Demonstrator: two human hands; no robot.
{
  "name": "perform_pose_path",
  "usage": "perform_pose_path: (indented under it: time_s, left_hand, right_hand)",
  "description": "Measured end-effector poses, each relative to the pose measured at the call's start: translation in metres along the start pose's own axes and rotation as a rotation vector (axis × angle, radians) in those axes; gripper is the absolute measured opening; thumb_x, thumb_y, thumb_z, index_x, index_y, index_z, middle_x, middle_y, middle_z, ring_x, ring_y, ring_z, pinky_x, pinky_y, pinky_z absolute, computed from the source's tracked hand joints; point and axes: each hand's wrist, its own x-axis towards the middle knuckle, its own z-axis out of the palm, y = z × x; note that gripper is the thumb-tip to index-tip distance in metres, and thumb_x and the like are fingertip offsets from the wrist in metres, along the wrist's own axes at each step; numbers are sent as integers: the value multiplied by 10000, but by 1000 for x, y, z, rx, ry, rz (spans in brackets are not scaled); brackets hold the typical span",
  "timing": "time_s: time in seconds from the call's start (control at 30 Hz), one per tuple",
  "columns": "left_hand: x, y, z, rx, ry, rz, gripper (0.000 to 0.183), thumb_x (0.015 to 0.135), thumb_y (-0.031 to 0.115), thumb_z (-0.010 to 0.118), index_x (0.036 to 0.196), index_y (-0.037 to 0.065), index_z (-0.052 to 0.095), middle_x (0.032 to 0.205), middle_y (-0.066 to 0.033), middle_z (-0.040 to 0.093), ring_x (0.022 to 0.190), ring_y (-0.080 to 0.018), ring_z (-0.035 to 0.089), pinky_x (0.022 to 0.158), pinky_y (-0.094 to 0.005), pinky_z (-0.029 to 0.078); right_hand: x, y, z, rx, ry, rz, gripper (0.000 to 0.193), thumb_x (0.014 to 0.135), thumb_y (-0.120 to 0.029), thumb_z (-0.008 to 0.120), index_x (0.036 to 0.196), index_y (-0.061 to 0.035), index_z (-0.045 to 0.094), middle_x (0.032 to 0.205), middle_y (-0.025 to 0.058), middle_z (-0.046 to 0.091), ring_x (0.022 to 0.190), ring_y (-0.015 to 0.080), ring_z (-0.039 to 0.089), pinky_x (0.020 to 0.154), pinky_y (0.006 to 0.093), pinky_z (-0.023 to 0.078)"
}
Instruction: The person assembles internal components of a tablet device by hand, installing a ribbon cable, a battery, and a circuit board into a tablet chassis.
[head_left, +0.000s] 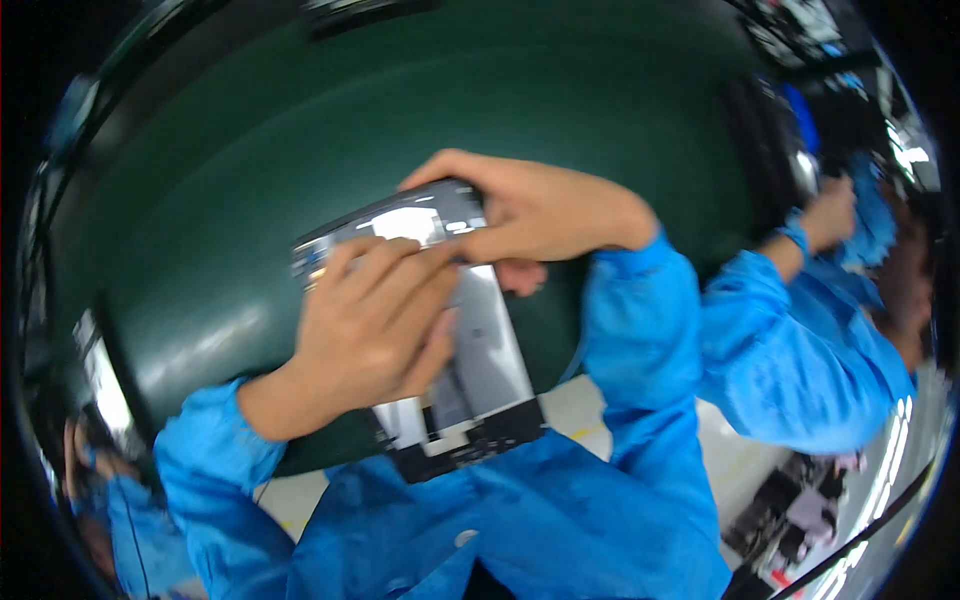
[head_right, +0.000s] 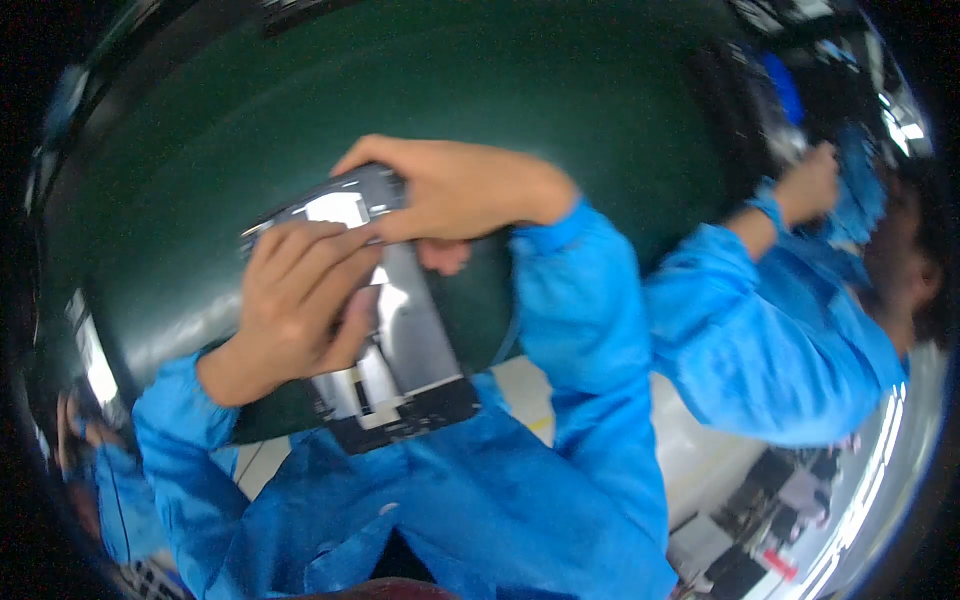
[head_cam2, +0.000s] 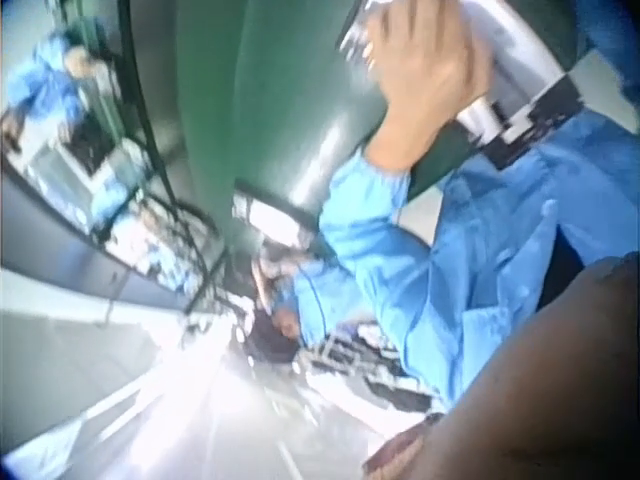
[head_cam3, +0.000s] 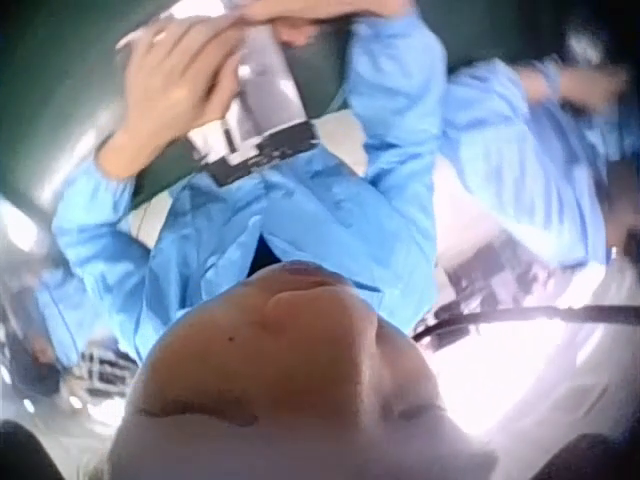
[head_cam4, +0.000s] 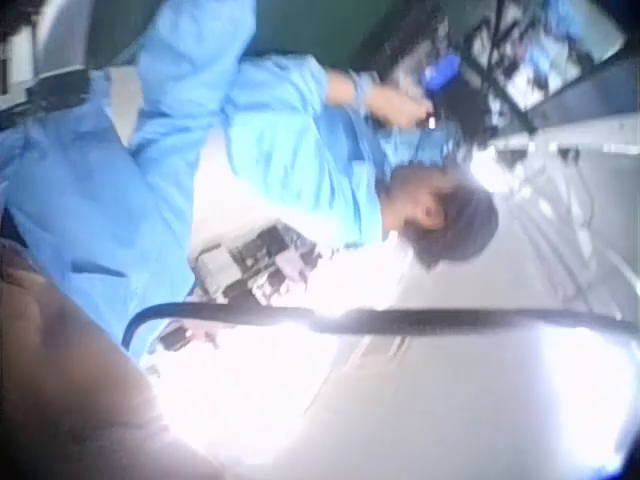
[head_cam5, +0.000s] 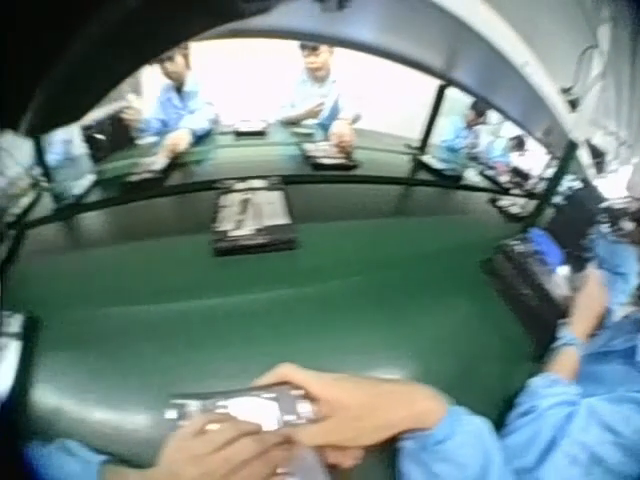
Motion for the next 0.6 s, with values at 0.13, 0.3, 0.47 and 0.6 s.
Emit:
perform_pose_path:
  time_s: [0.13, 0.3, 0.47, 0.6]
  left_hand:
    - [-6, -1, 7, -15, 67, -6, 355, 812, 105, 770, 1145, -19, 781, 1233, -154, 766, 1094, -319, 717, 936, -461, 549]
    - [-11, -3, 5, -7, 73, -23, 370, 803, 114, 773, 1148, -18, 783, 1237, -146, 764, 1096, -319, 717, 926, -461, 549]
    - [-15, -7, 6, -23, 93, -3, 376, 807, 116, 768, 1160, -16, 775, 1241, -148, 761, 1104, -321, 712, 929, -453, 542]
    - [-17, -7, 1, -22, 90, -11, 373, 809, 115, 766, 1159, -14, 774, 1234, -142, 760, 1109, -322, 710, 933, -450, 540]
  right_hand:
    - [1, -4, -3, -17, -38, 52, 668, 1100, -115, 681, 1685, -101, 359, 708, 94, 742, 598, 162, 762, 522, 267, 607]
    - [7, 2, -5, 27, -97, 38, 694, 1107, -120, 677, 1709, -119, 330, 739, 88, 757, 648, 168, 786, 553, 265, 631]
    - [9, -1, -2, 5, -74, 74, 711, 1098, -85, 680, 1710, -117, 319, 756, 85, 759, 652, 162, 788, 572, 274, 649]
    - [11, -5, 1, 18, -78, 73, 710, 1094, -72, 680, 1704, -111, 321, 755, 85, 756, 650, 162, 787, 574, 276, 651]
